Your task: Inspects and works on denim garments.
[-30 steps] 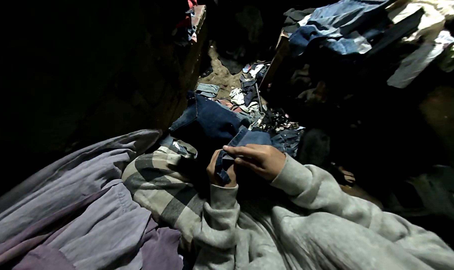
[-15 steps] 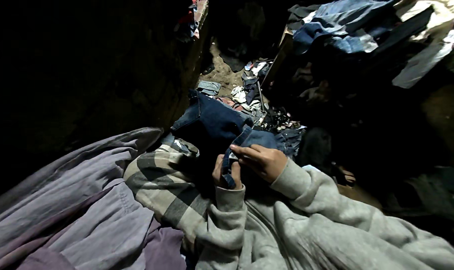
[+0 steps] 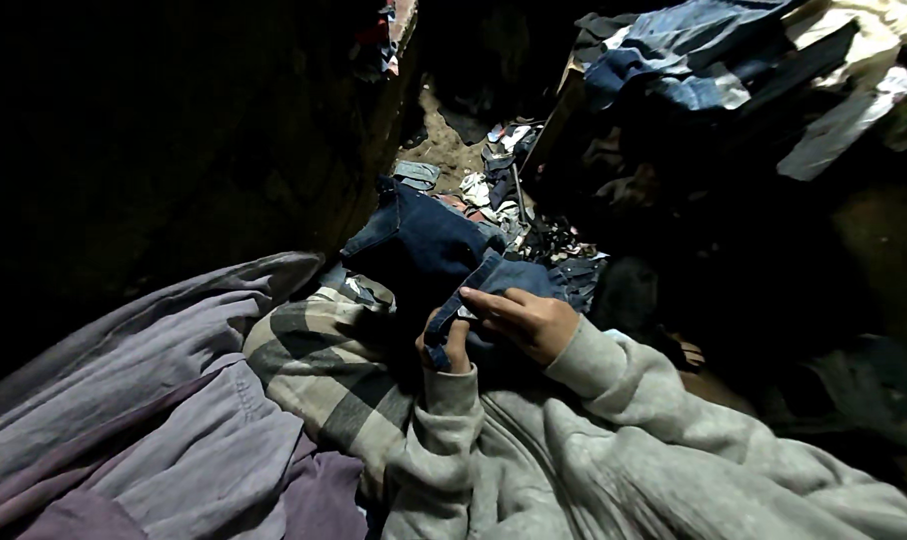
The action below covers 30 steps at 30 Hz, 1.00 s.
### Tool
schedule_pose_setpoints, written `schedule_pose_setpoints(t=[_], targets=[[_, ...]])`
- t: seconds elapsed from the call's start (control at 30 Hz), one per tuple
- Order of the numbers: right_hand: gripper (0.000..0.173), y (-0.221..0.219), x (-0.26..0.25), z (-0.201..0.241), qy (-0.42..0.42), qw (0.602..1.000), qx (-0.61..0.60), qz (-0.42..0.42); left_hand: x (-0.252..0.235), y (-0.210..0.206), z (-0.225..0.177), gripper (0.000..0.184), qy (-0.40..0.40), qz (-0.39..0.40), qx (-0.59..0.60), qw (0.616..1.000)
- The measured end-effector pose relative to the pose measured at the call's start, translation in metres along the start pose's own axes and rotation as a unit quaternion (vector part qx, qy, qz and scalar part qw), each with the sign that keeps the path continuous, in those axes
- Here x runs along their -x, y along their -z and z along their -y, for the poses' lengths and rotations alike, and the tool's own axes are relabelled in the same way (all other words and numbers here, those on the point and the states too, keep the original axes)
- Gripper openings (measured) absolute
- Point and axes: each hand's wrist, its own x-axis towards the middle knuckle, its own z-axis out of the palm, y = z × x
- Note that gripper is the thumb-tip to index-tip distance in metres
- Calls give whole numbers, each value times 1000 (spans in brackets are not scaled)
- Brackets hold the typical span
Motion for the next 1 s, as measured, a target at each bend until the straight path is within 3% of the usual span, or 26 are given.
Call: schedule_pose_setpoints(t=[0.17, 0.33, 0.43, 0.57, 0.67, 0.83, 1.0], targets=[[37, -6, -10, 4, -10, 999, -22, -30, 4, -10, -8, 10, -25, -11, -17, 999], [41, 6, -22, -3, -9, 987, -154, 48, -1, -8, -8, 12, -44, -16, -42, 998], [42, 10, -23, -4, -5, 973, -220, 64, -9, 1, -5, 20, -60, 43, -10, 997], [41, 21, -30, -4, -33, 957, -269, 102, -25, 6, -17, 14, -36, 117, -29, 992], [42, 23, -36, -11, 8, 969, -228, 91, -29, 5, -20, 15, -31, 115, -41, 992], [40, 16, -26, -13, 67, 996, -57, 27, -23, 4, -14, 14, -39, 67, -30, 997], [43, 2, -15, -21, 90, 996, -24, -19, -19, 9, -12, 14, -40, 61, -2, 997]])
